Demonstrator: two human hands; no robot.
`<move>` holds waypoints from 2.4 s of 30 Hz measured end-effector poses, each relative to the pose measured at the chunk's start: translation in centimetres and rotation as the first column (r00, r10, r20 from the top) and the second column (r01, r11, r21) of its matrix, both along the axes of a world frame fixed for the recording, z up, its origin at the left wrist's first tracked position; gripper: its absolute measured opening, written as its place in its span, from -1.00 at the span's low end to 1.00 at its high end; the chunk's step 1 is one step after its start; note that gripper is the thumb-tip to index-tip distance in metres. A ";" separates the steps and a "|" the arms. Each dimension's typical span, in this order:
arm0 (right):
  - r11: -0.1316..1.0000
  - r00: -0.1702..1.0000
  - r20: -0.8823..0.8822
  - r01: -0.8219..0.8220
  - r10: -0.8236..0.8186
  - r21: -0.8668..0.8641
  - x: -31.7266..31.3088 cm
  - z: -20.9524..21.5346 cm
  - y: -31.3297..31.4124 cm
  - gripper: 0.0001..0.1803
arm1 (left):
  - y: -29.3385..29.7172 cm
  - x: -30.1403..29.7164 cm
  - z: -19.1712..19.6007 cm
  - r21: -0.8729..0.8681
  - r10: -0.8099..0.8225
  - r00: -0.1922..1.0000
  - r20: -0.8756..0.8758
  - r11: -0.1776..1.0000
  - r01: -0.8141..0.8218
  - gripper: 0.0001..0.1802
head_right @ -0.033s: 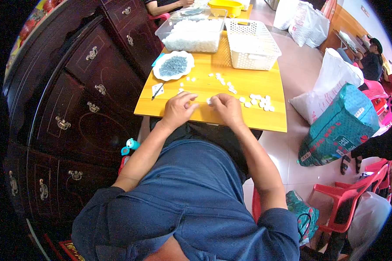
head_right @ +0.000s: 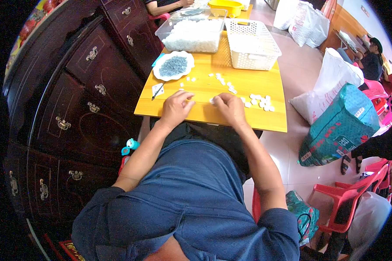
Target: Assembling small decorative parts by sticking blue gems onto white plastic flowers.
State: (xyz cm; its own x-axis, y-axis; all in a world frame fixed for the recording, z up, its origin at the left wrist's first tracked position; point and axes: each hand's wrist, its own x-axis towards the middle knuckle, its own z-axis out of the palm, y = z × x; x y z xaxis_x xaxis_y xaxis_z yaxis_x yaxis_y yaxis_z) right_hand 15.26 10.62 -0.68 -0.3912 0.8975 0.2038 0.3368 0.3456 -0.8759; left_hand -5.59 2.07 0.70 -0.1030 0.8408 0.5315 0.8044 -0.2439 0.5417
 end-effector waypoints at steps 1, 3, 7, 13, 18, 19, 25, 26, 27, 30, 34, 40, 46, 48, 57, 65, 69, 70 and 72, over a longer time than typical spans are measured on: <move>0.996 0.995 0.090 0.045 -0.052 0.081 0.7 0.4 0.4 -0.65 | 0.3 -0.8 -0.2 0.045 0.041 0.999 -0.012 0.998 -0.040 -0.81; 0.973 0.966 0.211 0.110 -0.152 0.201 1.8 1.0 1.0 -0.68 | 0.8 -2.2 -0.6 0.072 0.120 0.991 -0.059 0.991 -0.115 -0.86; 0.896 0.878 0.322 0.221 -0.354 0.385 3.5 1.5 1.8 -0.72 | 1.9 -3.2 -1.3 0.046 0.152 0.986 -0.073 0.988 -0.149 -0.89; 0.853 0.820 0.345 0.295 -0.457 0.431 5.2 1.5 2.5 -0.73 | 3.4 -2.8 -0.9 -0.072 0.091 0.975 -0.205 0.992 -0.107 -0.89; 0.845 0.811 0.349 0.297 -0.469 0.445 5.5 1.6 2.5 -0.76 | 4.1 -2.5 -0.7 -0.146 0.102 0.943 -0.317 0.977 -0.155 -0.89; 0.844 0.809 0.356 0.287 -0.467 0.454 5.5 1.6 2.5 -0.77 | 4.1 -2.4 -0.6 -0.164 0.103 0.935 -0.340 0.972 -0.167 -0.88; 0.846 0.810 0.366 0.269 -0.458 0.461 5.8 0.9 3.0 -0.82 | 4.2 -0.8 -0.8 -0.127 0.012 0.924 -0.381 0.990 -0.065 -0.88; 0.848 0.822 0.357 0.257 -0.444 0.463 5.9 0.8 3.0 -0.83 | 4.3 -0.6 -0.7 -0.126 0.012 0.924 -0.382 0.990 -0.064 -0.88; 0.847 0.821 0.356 0.258 -0.446 0.464 5.9 0.7 3.0 -0.83 | 4.4 -0.4 -0.6 -0.124 -0.002 0.924 -0.383 0.991 -0.050 -0.89; 0.824 0.846 0.286 0.270 -0.451 0.499 5.3 1.0 2.7 -0.88 | 4.9 -0.1 -0.4 -0.135 -0.028 0.926 -0.376 0.990 -0.025 -0.89; 0.877 0.940 0.145 0.221 -0.308 0.428 3.7 1.4 1.8 -0.90 | 5.6 0.3 0.7 -0.241 -0.063 0.924 -0.378 0.970 -0.033 -0.88; 0.954 0.974 0.170 0.100 -0.152 0.283 1.3 0.1 0.3 -0.86 | 6.4 0.6 1.0 -0.332 -0.121 0.933 -0.339 0.943 0.002 -0.88; 0.992 0.988 -0.153 -0.020 0.001 -0.127 -0.3 -1.7 0.3 -0.75 | 4.7 2.2 0.8 -0.255 -0.237 0.967 -0.094 0.945 0.207 -0.85; 0.953 0.967 -0.250 -0.127 0.057 -0.275 0.1 -1.7 0.5 -0.74 | 4.3 2.5 0.8 -0.191 -0.289 0.957 -0.028 0.941 0.279 -0.86; 0.849 0.890 -0.438 -0.328 0.131 -0.414 0.8 -1.6 1.2 -0.80 | 4.7 2.5 0.7 -0.204 -0.323 0.915 0.242 0.905 0.373 -0.86; 0.879 0.897 -0.441 -0.240 0.038 -0.412 0.8 -1.5 1.2 -0.80 | 8.7 0.7 -0.5 -0.141 -0.140 0.989 -0.049 0.981 0.132 -0.85; 0.890 0.918 -0.388 -0.238 0.076 -0.390 1.0 -1.5 1.2 -0.80 | 10.7 0.7 -0.6 -0.194 -0.085 0.982 -0.167 0.980 0.052 -0.85; 0.891 0.923 -0.373 -0.246 0.095 -0.381 1.0 -1.4 1.2 -0.80 | 11.1 0.8 -0.7 -0.194 -0.086 0.983 -0.165 0.980 0.053 -0.85; 0.888 0.923 -0.376 -0.241 0.084 -0.393 1.0 -1.2 1.1 -0.79 | 11.9 0.7 -0.8 -0.237 -0.053 0.978 -0.203 0.972 0.003 -0.85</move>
